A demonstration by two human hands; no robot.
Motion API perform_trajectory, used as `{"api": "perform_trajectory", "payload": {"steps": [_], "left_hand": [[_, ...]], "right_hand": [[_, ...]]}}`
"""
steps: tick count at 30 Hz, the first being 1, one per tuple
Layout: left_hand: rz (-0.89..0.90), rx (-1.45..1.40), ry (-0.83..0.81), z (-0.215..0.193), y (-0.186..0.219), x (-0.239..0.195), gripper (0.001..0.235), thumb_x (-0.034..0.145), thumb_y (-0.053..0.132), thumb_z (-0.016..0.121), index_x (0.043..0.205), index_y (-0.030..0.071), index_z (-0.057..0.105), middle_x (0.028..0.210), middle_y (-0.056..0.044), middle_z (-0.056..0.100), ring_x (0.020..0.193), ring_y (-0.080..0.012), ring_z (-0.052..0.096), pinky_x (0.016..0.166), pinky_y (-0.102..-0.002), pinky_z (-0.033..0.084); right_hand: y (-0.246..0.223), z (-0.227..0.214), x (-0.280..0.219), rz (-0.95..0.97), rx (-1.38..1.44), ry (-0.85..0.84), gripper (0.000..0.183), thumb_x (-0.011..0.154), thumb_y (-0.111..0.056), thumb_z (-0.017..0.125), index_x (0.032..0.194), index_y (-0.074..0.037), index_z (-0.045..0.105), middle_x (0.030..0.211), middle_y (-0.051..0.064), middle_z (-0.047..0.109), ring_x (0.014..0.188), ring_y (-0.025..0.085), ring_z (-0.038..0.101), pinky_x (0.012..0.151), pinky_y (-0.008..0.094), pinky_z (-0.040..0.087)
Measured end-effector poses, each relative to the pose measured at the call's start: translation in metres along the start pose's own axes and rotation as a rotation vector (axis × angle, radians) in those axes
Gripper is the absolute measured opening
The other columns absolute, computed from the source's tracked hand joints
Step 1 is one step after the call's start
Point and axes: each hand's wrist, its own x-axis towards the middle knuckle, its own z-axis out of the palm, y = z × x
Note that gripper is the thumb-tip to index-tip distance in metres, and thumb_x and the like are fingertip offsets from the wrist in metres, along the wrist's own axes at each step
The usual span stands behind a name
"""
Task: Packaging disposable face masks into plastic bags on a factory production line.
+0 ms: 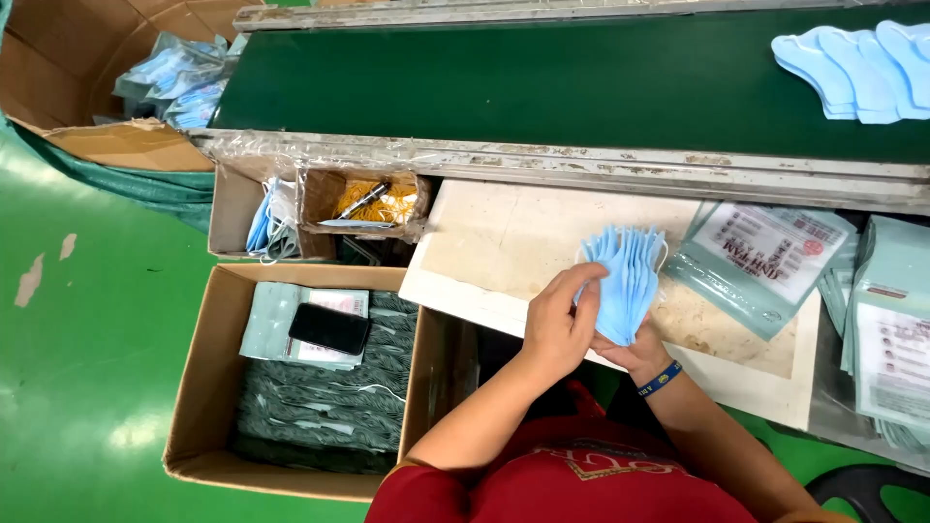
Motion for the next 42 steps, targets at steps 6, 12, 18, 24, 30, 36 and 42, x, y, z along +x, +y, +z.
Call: {"api": "perform_trajectory", "payload": {"steps": [6,12,18,24,30,36,42], "left_hand": [[0.079,0.15,0.031,0.0,0.013,0.003,0.04,0.093,0.032,0.075,0.121,0.007,0.061,0.112,-0.016,0.072,0.091,-0.029,0.073,0.076,-0.036,0.058],[-0.097,-0.308,-0.213,0.005,0.0,0.0,0.077,0.093,0.03,0.075,0.154,0.006,0.035,0.104,-0.014,0.064,0.089,-0.0204,0.069,0.08,-0.034,0.061],[0.025,-0.244,-0.201,0.015,-0.004,-0.003,0.078,0.093,0.024,0.078,0.155,0.001,0.036,0.115,-0.014,0.065,0.1,-0.0186,0.068,0.086,-0.032,0.06],[-0.186,-0.307,-0.21,0.022,0.013,-0.002,0.052,0.101,0.022,0.06,0.146,-0.002,0.052,0.106,-0.012,0.07,0.086,-0.0202,0.073,0.076,-0.034,0.06],[0.629,0.177,0.004,0.011,0.056,-0.002,0.032,0.096,0.009,0.058,0.124,-0.006,0.063,0.109,-0.024,0.069,0.099,-0.0416,0.068,0.09,-0.048,0.057],[0.228,-0.103,0.308,-0.02,-0.007,0.014,0.034,0.113,0.02,0.039,0.118,-0.004,0.063,0.098,-0.014,0.067,0.088,-0.024,0.064,0.079,-0.039,0.054],[-0.093,-0.693,0.359,-0.116,-0.068,0.078,0.041,0.113,0.032,0.04,0.122,-0.001,0.062,0.094,-0.004,0.064,0.076,-0.0094,0.058,0.07,-0.028,0.052]], "right_hand": [[-0.003,0.033,0.007,-0.025,-0.035,0.07,0.09,0.079,-0.049,0.084,0.152,-0.014,0.044,0.144,0.009,0.056,0.133,0.027,0.058,0.107,0.045,0.053],[-0.003,0.008,0.002,-0.079,-0.11,0.219,0.066,0.096,-0.044,0.07,0.148,-0.01,0.049,0.141,0.013,0.059,0.128,0.026,0.056,0.103,0.046,0.052],[-0.024,0.042,0.005,-0.194,-0.12,0.277,0.055,0.087,-0.049,0.063,0.133,-0.019,0.058,0.131,0.012,0.065,0.125,0.033,0.06,0.104,0.054,0.045],[-0.028,-0.063,-0.02,-0.166,0.03,-0.116,0.027,0.119,-0.035,0.063,0.119,-0.008,0.064,0.12,0.008,0.067,0.125,0.028,0.059,0.111,0.049,0.046],[-0.047,-0.054,-0.011,-0.273,-0.293,-0.207,0.025,0.101,-0.025,0.078,0.121,-0.011,0.072,0.118,0.007,0.073,0.114,0.027,0.068,0.1,0.046,0.054],[-0.087,-0.159,-0.018,-0.074,0.039,0.023,0.039,0.083,-0.011,0.088,0.116,-0.007,0.068,0.107,0.005,0.07,0.099,0.021,0.064,0.08,0.037,0.048],[-0.115,-0.045,-0.011,-0.19,-0.553,0.07,0.051,0.078,-0.016,0.088,0.121,-0.002,0.065,0.089,0.013,0.069,0.09,0.03,0.065,0.076,0.044,0.047]]}}
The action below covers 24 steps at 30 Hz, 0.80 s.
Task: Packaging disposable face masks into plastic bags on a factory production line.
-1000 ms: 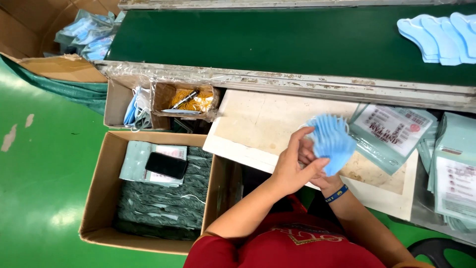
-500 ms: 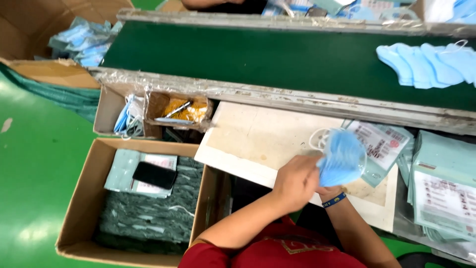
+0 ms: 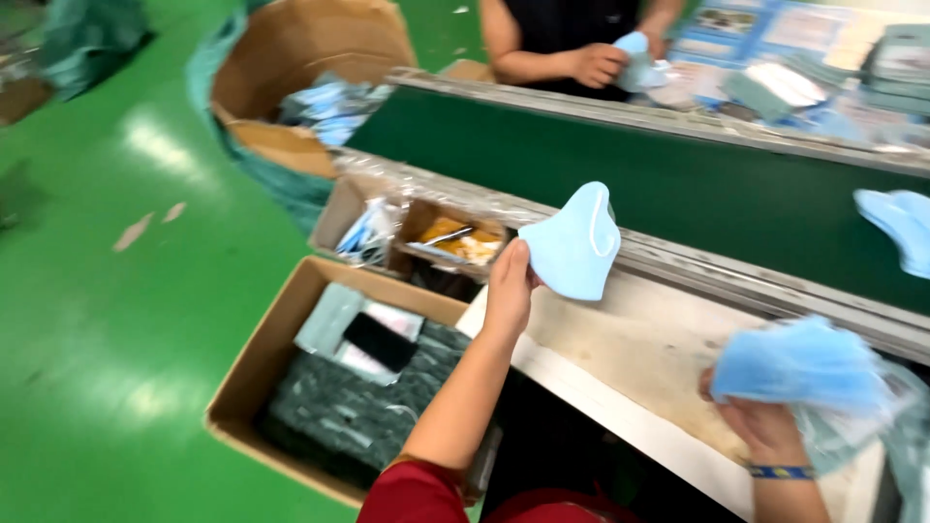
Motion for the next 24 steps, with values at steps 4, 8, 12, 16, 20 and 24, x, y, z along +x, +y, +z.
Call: {"api": "perform_trajectory", "payload": {"steps": [4,8,12,16,20,24], "left_hand": [[-0.074,-0.112,0.082,-0.049,0.007,0.025,0.039,0.106,0.032,0.038,0.119,0.003,0.061,0.097,-0.004,0.07,0.079,-0.0115,0.066,0.068,-0.029,0.056],[0.101,-0.062,0.248,-0.136,-0.003,0.052,0.038,0.113,0.028,0.042,0.108,-0.001,0.065,0.079,-0.006,0.066,0.056,-0.0133,0.059,0.048,-0.027,0.048],[0.035,0.16,0.551,-0.211,0.004,0.082,0.042,0.105,0.029,0.044,0.101,-0.007,0.065,0.072,-0.014,0.067,0.048,-0.022,0.06,0.045,-0.035,0.052],[0.136,1.158,0.5,-0.276,-0.038,0.107,0.053,0.114,0.038,0.047,0.107,-0.007,0.073,0.09,-0.023,0.071,0.085,-0.0402,0.07,0.078,-0.053,0.055],[0.221,1.271,0.213,-0.117,0.012,0.044,0.073,0.088,0.042,0.066,0.141,-0.006,0.053,0.132,-0.028,0.064,0.116,-0.0456,0.063,0.097,-0.057,0.049],[-0.247,0.695,-0.53,-0.007,-0.046,-0.041,0.119,0.067,0.03,0.09,0.163,0.011,0.023,0.16,-0.014,0.04,0.144,-0.0308,0.042,0.114,-0.046,0.041]], "right_hand": [[-0.043,0.096,-0.005,-0.07,-0.234,0.032,0.065,0.073,-0.019,0.088,0.131,-0.006,0.062,0.097,0.01,0.068,0.089,0.028,0.064,0.074,0.046,0.049],[-0.078,0.14,0.025,-0.002,-0.264,-0.045,0.06,0.075,-0.016,0.088,0.129,-0.004,0.063,0.098,0.011,0.069,0.088,0.027,0.064,0.073,0.045,0.05],[-0.073,0.166,0.049,0.027,-0.309,-0.081,0.055,0.078,-0.013,0.087,0.126,-0.003,0.065,0.099,0.012,0.069,0.087,0.027,0.065,0.072,0.044,0.052],[-0.066,0.145,0.034,0.015,-0.414,0.02,0.049,0.08,-0.011,0.087,0.124,-0.002,0.066,0.1,0.013,0.07,0.087,0.026,0.066,0.071,0.043,0.053],[-0.053,0.128,0.031,-0.065,-0.486,0.184,0.044,0.082,-0.008,0.086,0.121,0.0,0.068,0.1,0.014,0.071,0.086,0.025,0.067,0.07,0.042,0.055],[-0.029,0.127,0.044,-0.056,-0.541,0.209,0.039,0.084,-0.006,0.086,0.119,0.001,0.069,0.101,0.015,0.072,0.085,0.025,0.068,0.069,0.041,0.056]]}}
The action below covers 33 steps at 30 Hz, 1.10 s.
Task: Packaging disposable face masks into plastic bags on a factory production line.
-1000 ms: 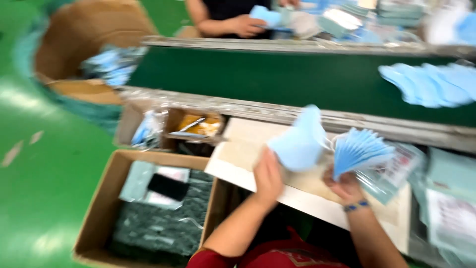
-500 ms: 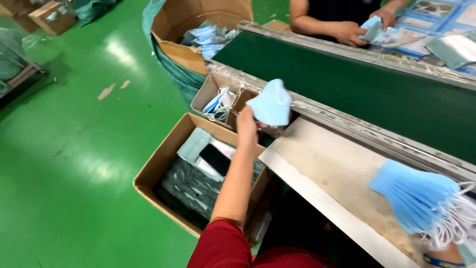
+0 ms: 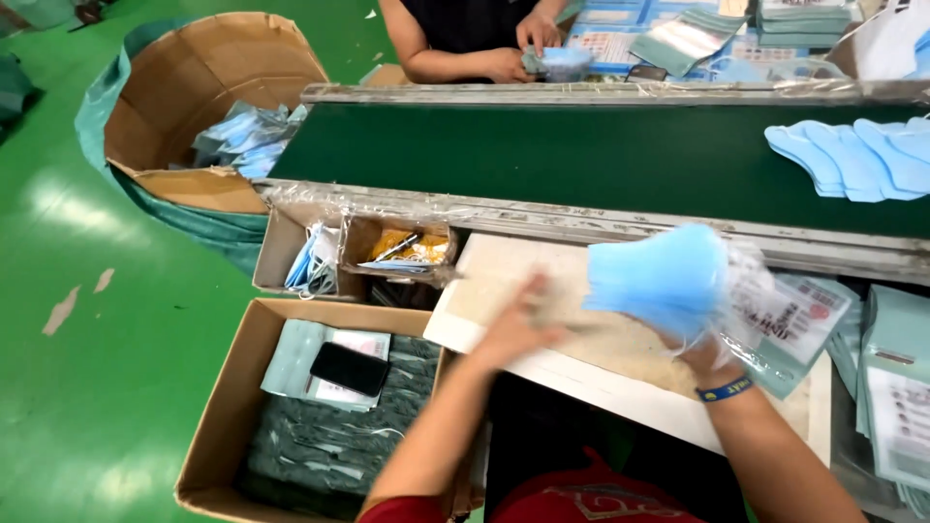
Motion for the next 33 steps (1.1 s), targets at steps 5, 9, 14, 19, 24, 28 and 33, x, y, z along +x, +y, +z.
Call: {"api": "perform_trajectory", "payload": {"steps": [5,9,14,19,24,28,33], "left_hand": [[0.191,-0.542,-0.058,0.072,0.043,-0.002,0.11,0.081,0.027,0.085,0.165,0.01,0.016,0.153,-0.018,0.044,0.141,-0.0262,0.047,0.114,-0.04,0.043],[0.002,-0.696,-0.029,0.092,0.052,-0.008,0.053,0.104,0.025,0.074,0.138,-0.014,0.062,0.113,-0.021,0.07,0.093,-0.027,0.066,0.071,-0.039,0.052],[0.115,-0.342,0.022,0.086,0.059,-0.014,0.03,0.098,0.021,0.074,0.117,-0.002,0.072,0.103,-0.008,0.075,0.093,-0.0129,0.069,0.083,-0.03,0.058],[0.418,-0.079,-0.189,-0.008,0.101,-0.027,0.029,0.089,0.013,0.079,0.113,-0.001,0.07,0.103,-0.008,0.075,0.093,-0.0166,0.072,0.085,-0.033,0.059],[0.246,-0.025,-0.444,-0.057,0.033,0.035,0.037,0.088,0.017,0.077,0.119,-0.002,0.07,0.107,-0.013,0.075,0.097,-0.0206,0.07,0.089,-0.036,0.057],[-0.077,0.378,0.044,-0.073,0.037,0.039,0.035,0.091,0.024,0.073,0.117,0.001,0.078,0.099,-0.011,0.08,0.089,-0.0188,0.073,0.082,-0.034,0.057],[0.096,-0.743,-0.083,-0.083,0.001,0.035,0.051,0.088,0.014,0.078,0.133,-0.004,0.061,0.127,-0.013,0.07,0.117,-0.0228,0.068,0.103,-0.038,0.054]], "right_hand": [[0.004,0.03,-0.016,0.088,0.055,-0.032,0.043,0.083,-0.002,0.085,0.122,0.001,0.066,0.105,0.014,0.071,0.088,0.025,0.069,0.067,0.04,0.057],[0.025,-0.002,-0.023,0.178,0.278,-0.086,0.074,0.069,-0.004,0.084,0.137,-0.011,0.054,0.127,0.002,0.066,0.117,0.017,0.064,0.098,0.034,0.056],[0.035,-0.045,-0.043,0.245,-0.02,-0.205,0.05,0.082,-0.012,0.084,0.127,0.001,0.067,0.12,0.014,0.072,0.11,0.026,0.07,0.094,0.039,0.059],[-0.022,-0.102,-0.054,0.26,-0.177,-0.092,0.061,0.071,-0.021,0.078,0.13,-0.014,0.065,0.118,0.007,0.073,0.103,0.021,0.07,0.086,0.038,0.06],[0.003,-0.161,-0.068,-0.052,-1.4,-0.036,0.035,0.09,-0.033,0.07,0.117,-0.013,0.078,0.123,0.013,0.069,0.125,0.036,0.06,0.102,0.044,0.051],[0.016,-0.139,-0.081,0.001,-1.469,-0.058,0.039,0.089,-0.036,0.066,0.119,-0.013,0.075,0.123,0.01,0.067,0.119,0.03,0.063,0.099,0.039,0.053],[0.019,-0.109,-0.075,0.006,-1.52,-0.058,0.039,0.089,-0.04,0.063,0.114,-0.014,0.077,0.116,0.003,0.069,0.11,0.027,0.065,0.093,0.039,0.056]]}}
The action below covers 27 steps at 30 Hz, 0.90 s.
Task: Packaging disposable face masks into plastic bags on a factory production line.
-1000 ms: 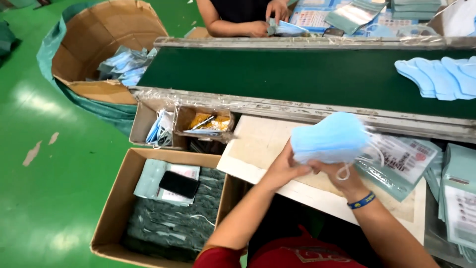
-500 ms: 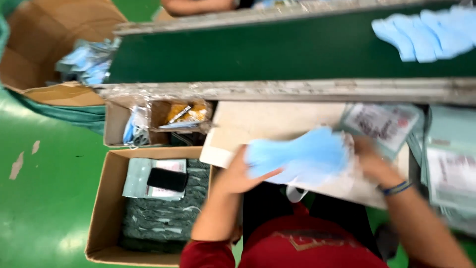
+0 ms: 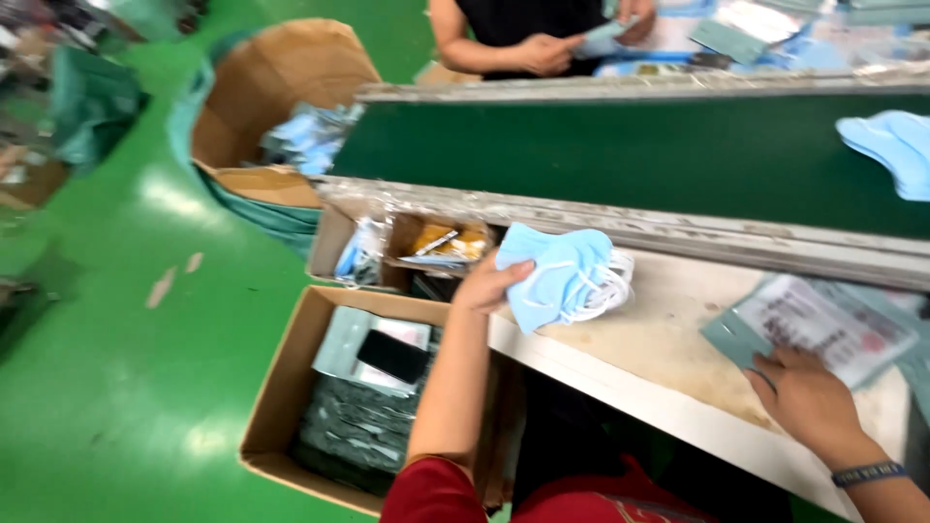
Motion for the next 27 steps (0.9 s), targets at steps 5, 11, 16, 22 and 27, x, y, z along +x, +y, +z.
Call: {"api": "perform_trajectory", "payload": {"steps": [5,11,16,22,27], "left_hand": [[0.015,-0.237,0.011,-0.053,-0.058,0.008,0.049,0.094,0.013,0.077,0.135,-0.007,0.059,0.129,-0.017,0.068,0.116,-0.0278,0.068,0.102,-0.042,0.054],[0.054,-0.245,-0.016,-0.035,-0.065,0.0,0.053,0.091,0.016,0.079,0.136,-0.001,0.06,0.129,-0.015,0.068,0.116,-0.0267,0.068,0.1,-0.042,0.055],[-0.058,0.411,-0.156,-0.012,-0.04,0.022,0.047,0.092,0.025,0.08,0.129,-0.001,0.068,0.125,-0.013,0.071,0.114,-0.0233,0.067,0.101,-0.038,0.054],[-0.168,1.1,-0.036,0.033,-0.006,0.01,0.036,0.087,0.034,0.076,0.106,0.003,0.076,0.096,-0.016,0.078,0.089,-0.0238,0.075,0.083,-0.036,0.057],[-0.08,1.038,0.084,0.064,0.008,0.001,0.035,0.087,0.029,0.075,0.112,0.005,0.077,0.101,-0.012,0.078,0.091,-0.0215,0.074,0.085,-0.035,0.056]], "right_hand": [[-0.027,0.001,0.007,0.022,-0.026,-0.089,0.036,0.092,-0.04,0.061,0.113,-0.015,0.077,0.113,-0.001,0.069,0.109,0.022,0.066,0.093,0.036,0.057],[-0.022,0.024,-0.002,-0.031,0.04,0.017,0.032,0.09,-0.034,0.062,0.109,-0.014,0.077,0.11,0.002,0.069,0.106,0.025,0.065,0.094,0.038,0.055],[-0.023,0.018,0.01,-0.131,0.129,0.289,0.035,0.08,-0.034,0.065,0.101,-0.009,0.077,0.11,0.011,0.069,0.103,0.033,0.064,0.088,0.042,0.053],[-0.023,0.018,0.016,0.03,0.107,0.064,0.03,0.086,-0.036,0.066,0.098,-0.013,0.079,0.105,0.005,0.071,0.101,0.027,0.067,0.09,0.04,0.055],[-0.041,0.006,0.019,-0.017,0.188,0.142,0.033,0.082,-0.034,0.068,0.102,-0.01,0.078,0.107,0.008,0.071,0.101,0.031,0.066,0.086,0.04,0.053]]}}
